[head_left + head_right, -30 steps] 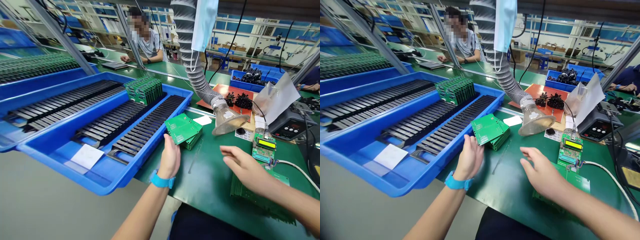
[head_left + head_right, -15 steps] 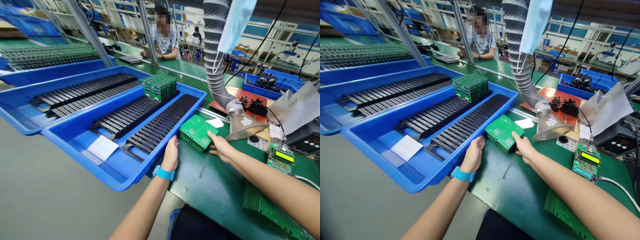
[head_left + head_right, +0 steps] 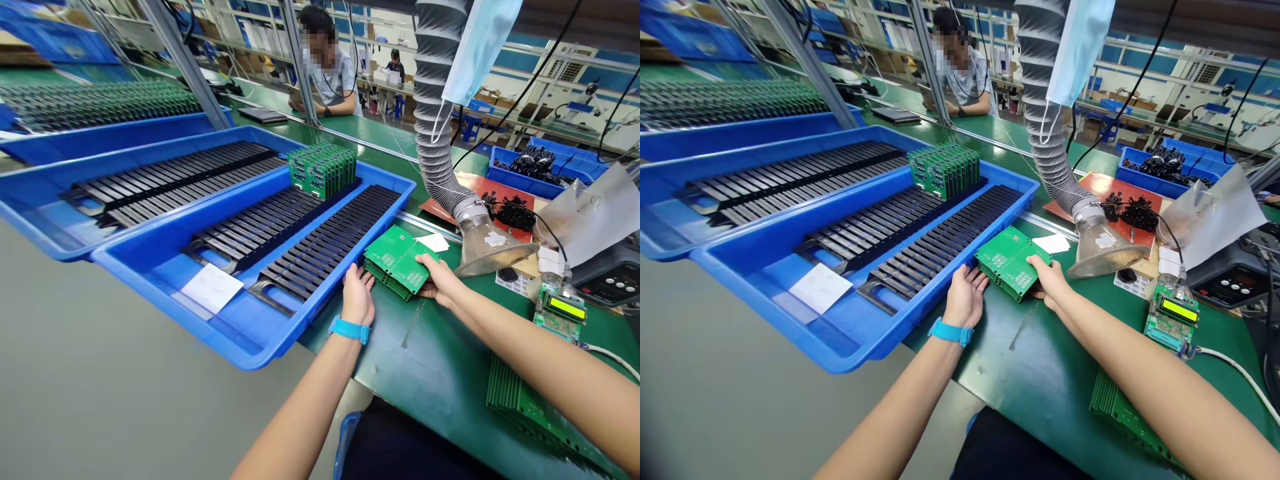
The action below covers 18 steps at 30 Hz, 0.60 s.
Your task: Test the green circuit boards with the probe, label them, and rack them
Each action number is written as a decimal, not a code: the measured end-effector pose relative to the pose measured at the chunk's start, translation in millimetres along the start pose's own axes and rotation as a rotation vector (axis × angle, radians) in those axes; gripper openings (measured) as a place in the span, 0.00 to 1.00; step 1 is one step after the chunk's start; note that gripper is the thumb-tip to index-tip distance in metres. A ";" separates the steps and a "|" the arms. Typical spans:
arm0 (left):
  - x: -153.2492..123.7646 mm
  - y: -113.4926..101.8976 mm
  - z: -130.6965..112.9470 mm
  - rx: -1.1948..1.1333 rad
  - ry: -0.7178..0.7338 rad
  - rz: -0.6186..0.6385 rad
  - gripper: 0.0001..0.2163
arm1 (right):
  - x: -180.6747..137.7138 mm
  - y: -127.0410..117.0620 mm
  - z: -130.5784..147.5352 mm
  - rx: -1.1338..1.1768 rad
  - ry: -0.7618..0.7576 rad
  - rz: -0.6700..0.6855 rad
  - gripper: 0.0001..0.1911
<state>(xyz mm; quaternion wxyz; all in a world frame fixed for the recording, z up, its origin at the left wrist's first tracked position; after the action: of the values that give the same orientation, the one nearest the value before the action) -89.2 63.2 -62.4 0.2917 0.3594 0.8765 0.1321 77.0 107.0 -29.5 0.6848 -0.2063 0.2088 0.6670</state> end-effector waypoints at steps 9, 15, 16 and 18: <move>-63.9 -61.4 -8.0 0.361 -0.196 0.315 0.17 | -50.7 -45.9 -22.5 -0.062 0.146 0.244 0.20; -88.5 -58.9 -20.3 0.932 -0.108 0.605 0.20 | -75.6 -81.1 -27.9 -0.243 0.205 0.356 0.20; -91.3 -51.1 -21.6 1.006 -0.077 0.647 0.19 | -76.5 -84.0 -24.4 -0.341 0.181 0.333 0.18; -95.4 -36.9 -24.2 1.114 -0.025 0.688 0.18 | -78.1 -85.5 -8.0 -0.605 0.066 0.259 0.18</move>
<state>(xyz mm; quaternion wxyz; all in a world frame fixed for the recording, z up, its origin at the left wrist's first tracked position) -69.8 -30.9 -19.7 0.0132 0.7180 0.6454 -0.2604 160.6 35.7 8.0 0.4950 -0.3934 0.0477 0.7732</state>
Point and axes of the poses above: each hand's wrist, its own x-axis towards the middle knuckle, its own y-axis out of the palm, z = x × y, the point moved 5 cm from there along x, towards the middle knuckle, and after that the axes turned 3 degrees about -z, right-handed, at the moved point
